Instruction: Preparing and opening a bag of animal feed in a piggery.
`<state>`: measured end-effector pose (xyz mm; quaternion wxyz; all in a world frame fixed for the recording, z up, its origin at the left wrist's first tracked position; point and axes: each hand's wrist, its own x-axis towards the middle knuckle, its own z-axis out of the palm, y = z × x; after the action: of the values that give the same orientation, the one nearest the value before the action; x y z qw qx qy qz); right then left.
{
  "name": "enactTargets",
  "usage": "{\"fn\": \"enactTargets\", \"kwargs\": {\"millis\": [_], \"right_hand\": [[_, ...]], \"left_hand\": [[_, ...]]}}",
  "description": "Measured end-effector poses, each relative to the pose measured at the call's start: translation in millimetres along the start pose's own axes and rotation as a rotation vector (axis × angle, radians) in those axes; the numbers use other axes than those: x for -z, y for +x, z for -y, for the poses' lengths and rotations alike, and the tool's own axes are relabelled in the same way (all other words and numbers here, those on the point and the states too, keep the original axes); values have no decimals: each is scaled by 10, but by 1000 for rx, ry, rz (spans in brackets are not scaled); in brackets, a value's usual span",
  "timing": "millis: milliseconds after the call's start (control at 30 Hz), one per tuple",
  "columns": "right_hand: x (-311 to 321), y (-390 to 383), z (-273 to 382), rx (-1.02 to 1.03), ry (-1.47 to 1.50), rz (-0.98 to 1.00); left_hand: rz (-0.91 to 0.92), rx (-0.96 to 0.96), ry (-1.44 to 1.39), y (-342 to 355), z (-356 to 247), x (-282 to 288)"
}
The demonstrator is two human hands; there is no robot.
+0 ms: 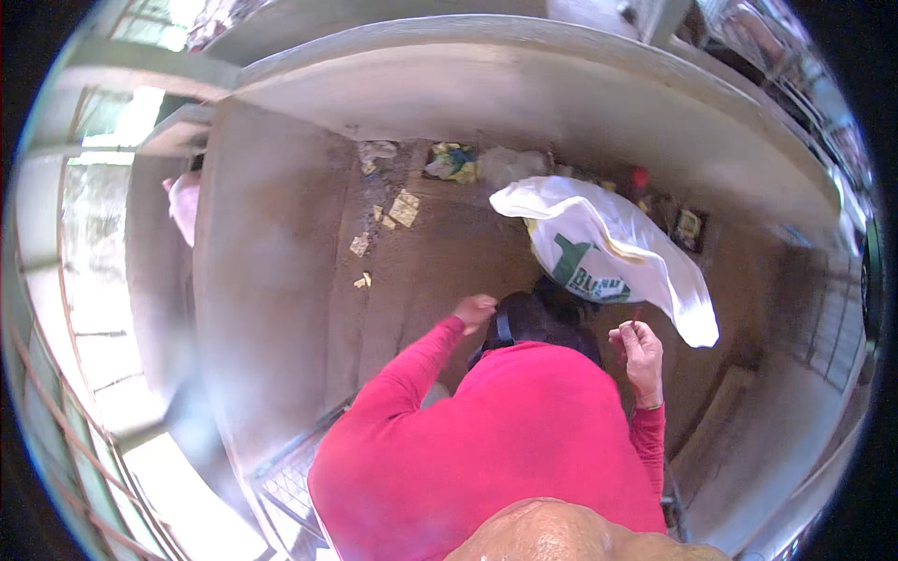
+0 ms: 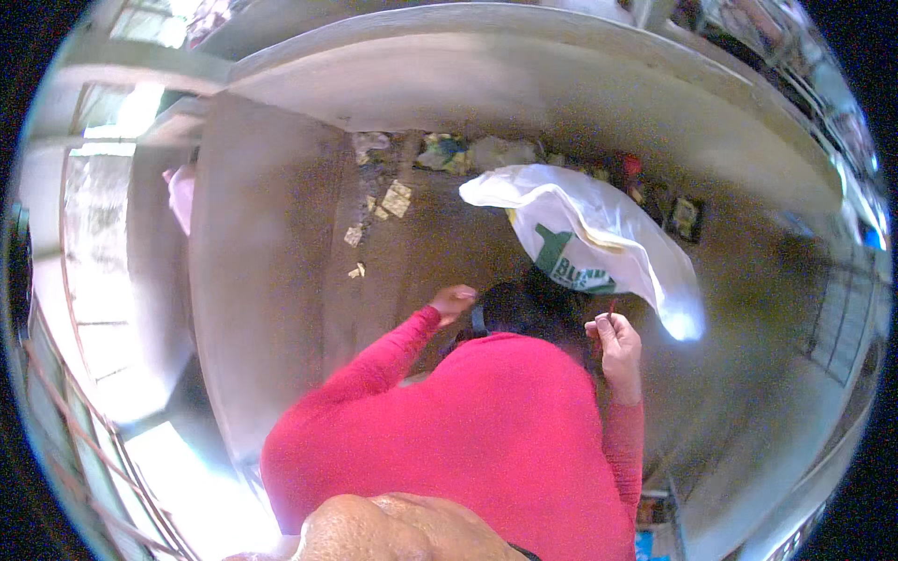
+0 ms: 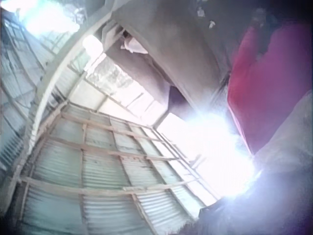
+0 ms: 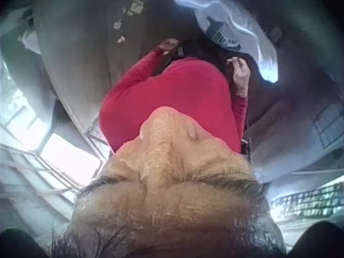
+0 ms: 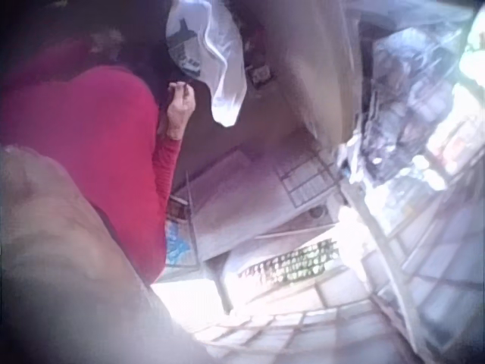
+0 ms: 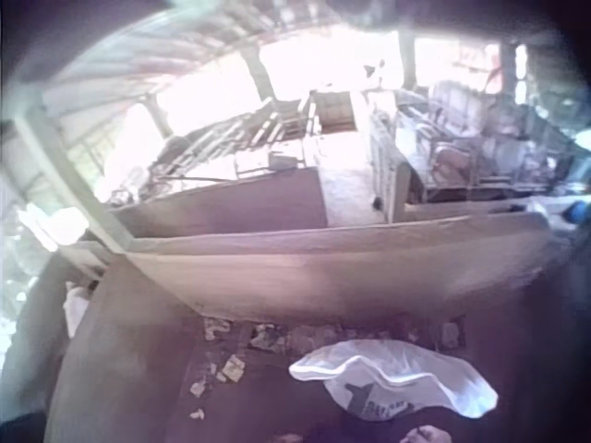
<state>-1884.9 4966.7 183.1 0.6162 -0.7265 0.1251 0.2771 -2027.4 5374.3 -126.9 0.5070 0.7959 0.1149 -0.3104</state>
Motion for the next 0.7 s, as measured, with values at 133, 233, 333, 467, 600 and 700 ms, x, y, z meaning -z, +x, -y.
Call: {"fn": "enactTargets", "kwargs": {"millis": [133,233,333,467,600,700], "right_hand": [[-102,235,8,172,16,86],[-310,340,344,184,75,246],[-530,289,854,148,128,457],[-665,403,824,199,139,550],[-712,377,770,258,159,680],[-863,202,700,230,146,677]], "left_hand": [[32,-103,-528,-381,-1921,-100],[89,-246,-539,-759,-2986,-59],[121,-301,-697,-860,-3334,-60],[-27,-324,-828,-1097,-3467,-116],[-229,-239,-1068,-1318,-3505,-152],[-289,-231,-1132,-1299,-3298,-145]]}}
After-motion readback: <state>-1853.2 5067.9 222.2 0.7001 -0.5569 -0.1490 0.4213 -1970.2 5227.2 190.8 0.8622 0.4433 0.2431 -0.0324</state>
